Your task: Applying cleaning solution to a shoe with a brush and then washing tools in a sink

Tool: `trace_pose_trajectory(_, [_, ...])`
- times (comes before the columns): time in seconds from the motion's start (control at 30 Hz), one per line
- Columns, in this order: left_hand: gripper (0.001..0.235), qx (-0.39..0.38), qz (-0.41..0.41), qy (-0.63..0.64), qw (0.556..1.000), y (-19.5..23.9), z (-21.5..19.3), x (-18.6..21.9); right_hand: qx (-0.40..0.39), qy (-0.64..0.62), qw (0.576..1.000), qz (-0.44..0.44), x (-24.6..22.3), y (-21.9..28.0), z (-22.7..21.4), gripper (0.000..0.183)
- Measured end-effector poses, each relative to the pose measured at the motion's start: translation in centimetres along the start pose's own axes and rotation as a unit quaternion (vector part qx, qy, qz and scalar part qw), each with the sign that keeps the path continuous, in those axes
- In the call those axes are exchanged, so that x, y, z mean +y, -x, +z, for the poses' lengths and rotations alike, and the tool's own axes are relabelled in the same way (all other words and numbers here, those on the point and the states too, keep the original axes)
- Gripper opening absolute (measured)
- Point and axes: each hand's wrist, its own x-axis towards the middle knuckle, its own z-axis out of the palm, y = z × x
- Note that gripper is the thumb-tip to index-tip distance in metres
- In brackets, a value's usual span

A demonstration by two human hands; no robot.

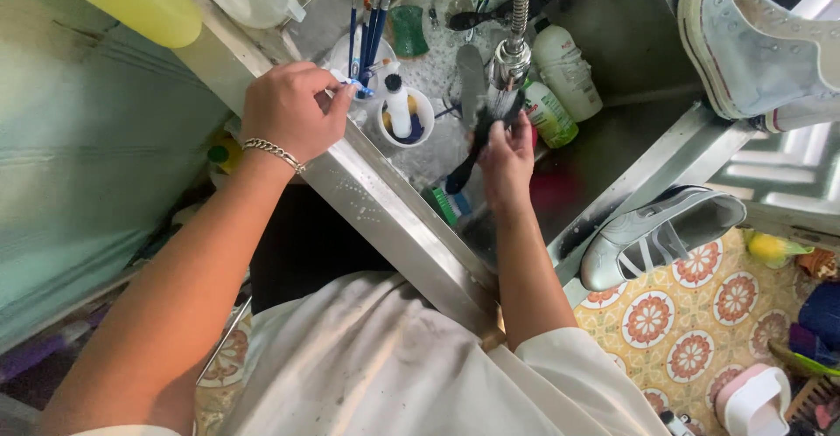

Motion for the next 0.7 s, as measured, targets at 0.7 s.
trace_pose_trajectory(0.7, [0.020, 0.010, -0.026, -0.006, 1.000, 0.0, 0.5, 0.1, -0.218, 0.075, 0.968, -0.096, -3.3, 1.8, 10.1, 0.070])
